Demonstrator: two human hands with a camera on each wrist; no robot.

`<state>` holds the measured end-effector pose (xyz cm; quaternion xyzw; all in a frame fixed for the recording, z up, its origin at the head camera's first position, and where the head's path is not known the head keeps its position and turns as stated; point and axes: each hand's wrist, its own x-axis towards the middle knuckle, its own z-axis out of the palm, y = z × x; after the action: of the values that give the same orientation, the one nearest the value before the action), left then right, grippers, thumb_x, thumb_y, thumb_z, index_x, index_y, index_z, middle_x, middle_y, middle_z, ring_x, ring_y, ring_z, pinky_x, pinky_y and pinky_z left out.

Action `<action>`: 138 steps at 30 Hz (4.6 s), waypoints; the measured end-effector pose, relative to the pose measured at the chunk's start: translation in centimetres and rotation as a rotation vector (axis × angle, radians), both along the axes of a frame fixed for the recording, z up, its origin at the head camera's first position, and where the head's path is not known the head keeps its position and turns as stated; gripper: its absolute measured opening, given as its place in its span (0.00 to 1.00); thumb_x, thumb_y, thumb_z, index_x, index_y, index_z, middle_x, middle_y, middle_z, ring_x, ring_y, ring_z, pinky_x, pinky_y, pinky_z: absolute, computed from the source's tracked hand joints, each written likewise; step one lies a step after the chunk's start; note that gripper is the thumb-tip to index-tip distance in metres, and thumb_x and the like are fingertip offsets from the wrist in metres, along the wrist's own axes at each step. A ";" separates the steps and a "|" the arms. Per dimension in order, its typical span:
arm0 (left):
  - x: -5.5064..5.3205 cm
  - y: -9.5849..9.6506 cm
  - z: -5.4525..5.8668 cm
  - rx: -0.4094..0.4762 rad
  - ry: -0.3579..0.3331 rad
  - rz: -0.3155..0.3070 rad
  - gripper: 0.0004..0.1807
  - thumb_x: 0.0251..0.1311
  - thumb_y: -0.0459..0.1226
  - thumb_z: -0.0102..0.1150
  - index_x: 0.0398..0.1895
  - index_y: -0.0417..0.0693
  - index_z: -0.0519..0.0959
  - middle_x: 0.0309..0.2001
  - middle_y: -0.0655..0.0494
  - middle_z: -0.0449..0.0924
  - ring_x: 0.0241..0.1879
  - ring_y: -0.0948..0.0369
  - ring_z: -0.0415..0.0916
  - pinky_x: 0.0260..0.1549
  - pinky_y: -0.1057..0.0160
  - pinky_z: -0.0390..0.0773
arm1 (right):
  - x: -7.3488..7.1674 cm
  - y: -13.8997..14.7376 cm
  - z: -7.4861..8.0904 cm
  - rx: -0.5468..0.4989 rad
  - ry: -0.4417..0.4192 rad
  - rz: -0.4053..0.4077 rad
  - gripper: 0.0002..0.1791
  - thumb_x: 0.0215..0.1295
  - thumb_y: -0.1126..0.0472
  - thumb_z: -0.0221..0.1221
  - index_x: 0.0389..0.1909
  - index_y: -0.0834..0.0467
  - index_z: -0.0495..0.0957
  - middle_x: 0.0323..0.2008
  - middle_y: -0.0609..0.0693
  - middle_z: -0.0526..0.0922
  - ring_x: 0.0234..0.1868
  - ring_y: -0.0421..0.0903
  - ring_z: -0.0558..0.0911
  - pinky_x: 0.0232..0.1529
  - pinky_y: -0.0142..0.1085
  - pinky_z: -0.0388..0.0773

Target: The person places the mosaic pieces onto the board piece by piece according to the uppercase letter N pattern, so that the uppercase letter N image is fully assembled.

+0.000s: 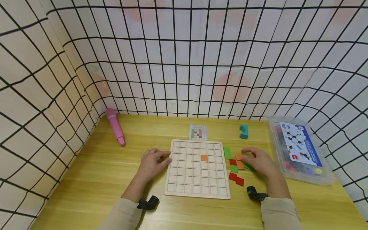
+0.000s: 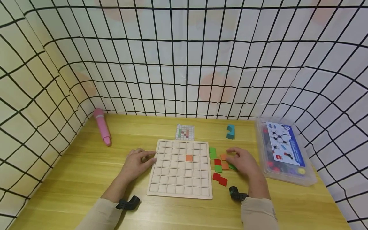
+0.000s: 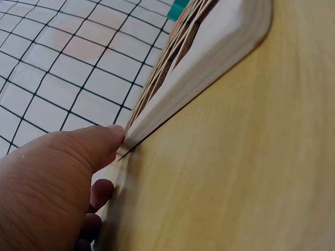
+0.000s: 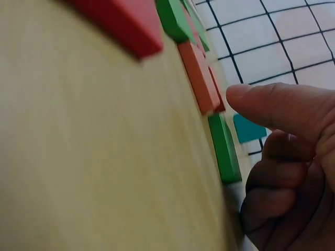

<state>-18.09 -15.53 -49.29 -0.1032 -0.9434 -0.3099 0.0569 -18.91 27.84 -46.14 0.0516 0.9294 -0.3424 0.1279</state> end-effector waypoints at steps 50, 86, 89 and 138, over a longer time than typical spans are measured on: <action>0.0 0.2 0.1 0.012 0.003 -0.003 0.17 0.62 0.50 0.69 0.54 0.59 0.87 0.37 0.58 0.80 0.37 0.60 0.64 0.45 0.56 0.60 | 0.2 0.0 0.2 0.052 -0.031 0.041 0.25 0.70 0.50 0.62 0.63 0.57 0.77 0.34 0.52 0.69 0.41 0.52 0.71 0.40 0.41 0.64; 0.0 0.0 0.2 -0.009 0.010 0.003 0.18 0.62 0.50 0.69 0.55 0.60 0.87 0.36 0.59 0.78 0.37 0.60 0.64 0.44 0.58 0.60 | 0.5 -3.4 3.3 0.045 0.062 0.061 0.27 0.65 0.43 0.67 0.59 0.54 0.78 0.26 0.49 0.67 0.26 0.48 0.68 0.27 0.37 0.63; 0.0 0.0 0.2 -0.009 0.004 0.009 0.18 0.62 0.50 0.69 0.55 0.60 0.87 0.36 0.59 0.78 0.38 0.60 0.64 0.43 0.58 0.59 | 0.6 -4.2 3.9 0.022 0.065 0.081 0.25 0.66 0.45 0.67 0.58 0.53 0.79 0.24 0.48 0.67 0.23 0.47 0.67 0.25 0.36 0.62; 0.0 0.3 0.4 -0.005 -0.004 0.012 0.18 0.62 0.51 0.69 0.55 0.60 0.87 0.37 0.59 0.79 0.39 0.60 0.65 0.44 0.57 0.60 | 1.9 -13.1 1.5 0.115 0.102 0.271 0.10 0.64 0.58 0.64 0.45 0.49 0.83 0.15 0.42 0.60 0.18 0.41 0.61 0.24 0.34 0.61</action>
<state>-18.09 -15.19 -48.92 -0.0971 -0.9449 -0.3074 0.0568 -17.01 14.77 -44.63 -0.0847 0.9512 -0.2702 0.1223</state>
